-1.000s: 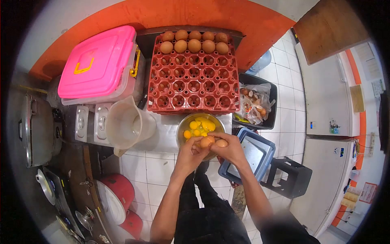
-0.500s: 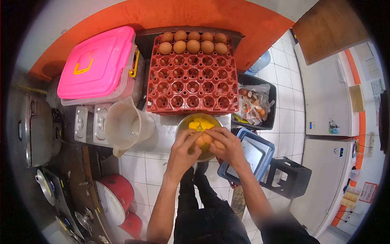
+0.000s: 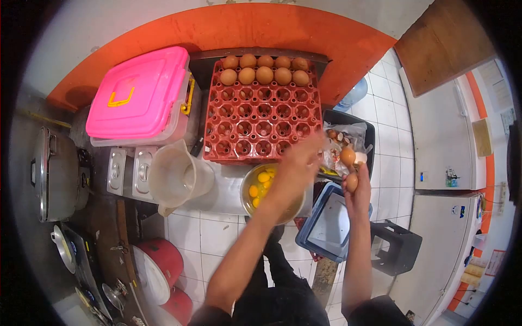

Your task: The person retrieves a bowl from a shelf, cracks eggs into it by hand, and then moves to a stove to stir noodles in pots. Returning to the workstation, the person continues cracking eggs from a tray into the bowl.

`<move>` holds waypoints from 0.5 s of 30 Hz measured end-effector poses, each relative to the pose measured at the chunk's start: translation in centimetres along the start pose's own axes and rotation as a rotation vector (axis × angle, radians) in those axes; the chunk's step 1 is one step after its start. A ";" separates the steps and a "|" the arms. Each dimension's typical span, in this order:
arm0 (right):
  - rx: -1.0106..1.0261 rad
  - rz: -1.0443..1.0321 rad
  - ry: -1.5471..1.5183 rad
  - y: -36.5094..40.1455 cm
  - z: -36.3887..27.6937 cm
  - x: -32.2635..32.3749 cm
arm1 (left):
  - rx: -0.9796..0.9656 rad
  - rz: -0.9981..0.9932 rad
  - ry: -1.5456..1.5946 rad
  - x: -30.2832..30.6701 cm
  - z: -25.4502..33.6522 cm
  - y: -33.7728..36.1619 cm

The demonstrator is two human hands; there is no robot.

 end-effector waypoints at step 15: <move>-0.181 -0.101 -0.185 0.8 5.4 2.6 | 0.023 -0.378 -0.741 17.7 -12.9 -13.5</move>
Point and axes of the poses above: each hand's wrist, its own y-axis away from the middle knuckle, its own x-axis out of the back of the hand, z = x × y, the point moved 7 cm from there along -y, towards the middle knuckle, and after that the axes turned 11 degrees about -x, right-handed, at the moved point
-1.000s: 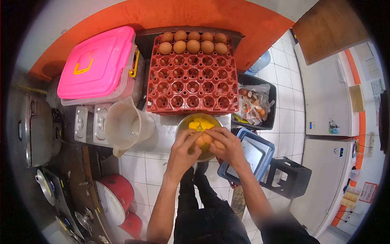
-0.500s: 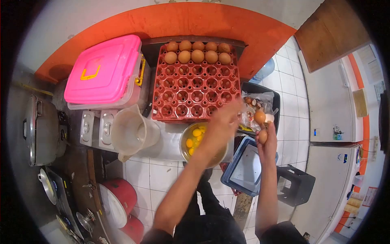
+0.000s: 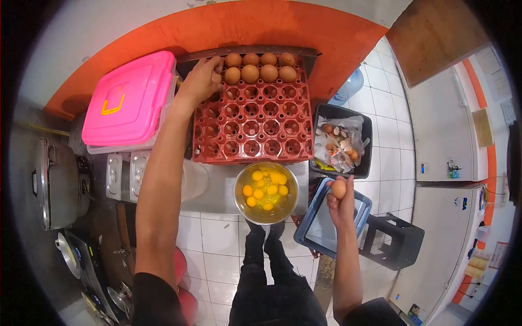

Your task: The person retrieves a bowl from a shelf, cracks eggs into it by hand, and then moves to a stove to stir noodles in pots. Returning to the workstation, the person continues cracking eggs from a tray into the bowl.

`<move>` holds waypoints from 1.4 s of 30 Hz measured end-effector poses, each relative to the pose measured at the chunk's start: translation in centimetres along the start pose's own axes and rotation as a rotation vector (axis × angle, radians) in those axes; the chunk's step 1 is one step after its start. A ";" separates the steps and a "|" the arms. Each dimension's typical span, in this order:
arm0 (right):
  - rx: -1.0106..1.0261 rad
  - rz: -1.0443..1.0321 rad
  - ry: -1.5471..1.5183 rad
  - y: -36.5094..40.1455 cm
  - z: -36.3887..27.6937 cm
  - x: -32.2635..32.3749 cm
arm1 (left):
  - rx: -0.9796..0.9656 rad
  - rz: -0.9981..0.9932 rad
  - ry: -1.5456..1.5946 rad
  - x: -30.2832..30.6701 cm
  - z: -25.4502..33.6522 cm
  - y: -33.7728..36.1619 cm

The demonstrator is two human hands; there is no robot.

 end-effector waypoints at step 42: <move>0.467 0.026 0.944 5.5 7.8 -12.7 | 0.726 0.552 1.105 -12.9 22.7 23.9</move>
Point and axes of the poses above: each hand's wrist, its own y-axis away from the middle knuckle, its own x-axis out of the back of the hand, z = x × y, the point moved 7 cm from there along -y, towards the middle knuckle, and after that the axes turned 11 degrees about -x, right-handed, at the moved point
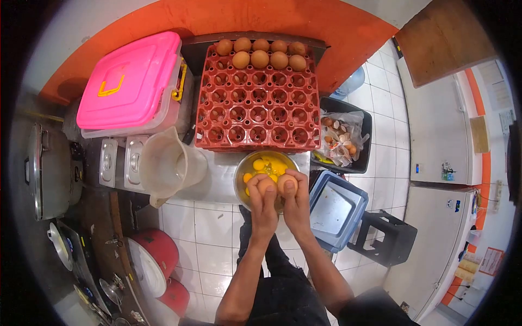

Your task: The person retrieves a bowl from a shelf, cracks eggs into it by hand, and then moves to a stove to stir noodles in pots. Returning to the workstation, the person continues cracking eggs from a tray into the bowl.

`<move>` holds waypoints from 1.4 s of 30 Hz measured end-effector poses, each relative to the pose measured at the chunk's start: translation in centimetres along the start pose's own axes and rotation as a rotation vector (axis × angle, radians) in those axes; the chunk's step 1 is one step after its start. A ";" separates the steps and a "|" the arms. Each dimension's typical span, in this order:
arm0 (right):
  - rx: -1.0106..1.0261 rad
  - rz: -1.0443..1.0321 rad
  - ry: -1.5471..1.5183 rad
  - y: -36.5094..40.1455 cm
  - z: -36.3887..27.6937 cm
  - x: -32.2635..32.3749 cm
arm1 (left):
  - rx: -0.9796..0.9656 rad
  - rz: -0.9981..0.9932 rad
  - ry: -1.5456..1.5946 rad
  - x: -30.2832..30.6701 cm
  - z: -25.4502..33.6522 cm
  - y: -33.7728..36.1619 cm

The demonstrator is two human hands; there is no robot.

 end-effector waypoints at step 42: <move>-0.040 -0.478 0.437 -2.4 -2.0 -0.1 | 0.021 -0.330 -0.581 3.4 1.4 -2.8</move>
Point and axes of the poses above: each hand's wrist, its own y-axis away from the middle knuckle, its own x-axis out of the back of the hand, z = x × y, the point moved 7 cm from there along -y, towards the middle knuckle, and after that the axes turned 11 degrees about -x, right-handed, at the moved point
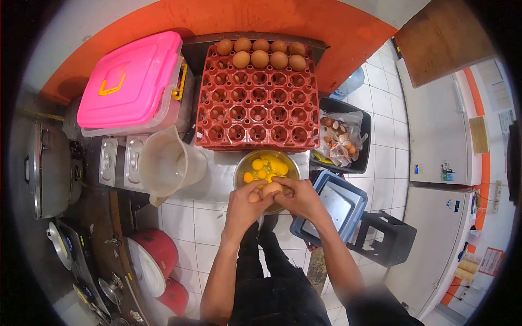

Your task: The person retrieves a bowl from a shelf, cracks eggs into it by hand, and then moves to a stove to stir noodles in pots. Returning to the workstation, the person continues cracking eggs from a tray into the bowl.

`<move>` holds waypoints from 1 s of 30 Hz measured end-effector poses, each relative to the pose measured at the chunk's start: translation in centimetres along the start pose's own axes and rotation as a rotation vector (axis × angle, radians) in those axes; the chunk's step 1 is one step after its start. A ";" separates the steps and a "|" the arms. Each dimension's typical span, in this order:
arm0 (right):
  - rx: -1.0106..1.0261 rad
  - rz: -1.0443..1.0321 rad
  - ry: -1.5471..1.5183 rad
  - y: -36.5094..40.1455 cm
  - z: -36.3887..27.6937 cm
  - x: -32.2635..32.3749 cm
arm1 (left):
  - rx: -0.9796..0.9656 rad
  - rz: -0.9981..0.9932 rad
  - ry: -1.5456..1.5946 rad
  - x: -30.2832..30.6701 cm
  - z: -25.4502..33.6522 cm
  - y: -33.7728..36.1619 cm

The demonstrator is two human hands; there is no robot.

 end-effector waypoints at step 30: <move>0.377 0.027 0.179 -1.0 -1.8 0.5 | -0.665 -0.175 -0.303 2.5 1.0 -3.0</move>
Point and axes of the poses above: each hand's wrist, its own y-axis away from the middle knuckle, its own x-axis out of the back of the hand, z = x × y, the point moved 7 cm from there along -y, towards the middle knuckle, and after that the axes turned 11 degrees about -x, right-handed, at the moved point
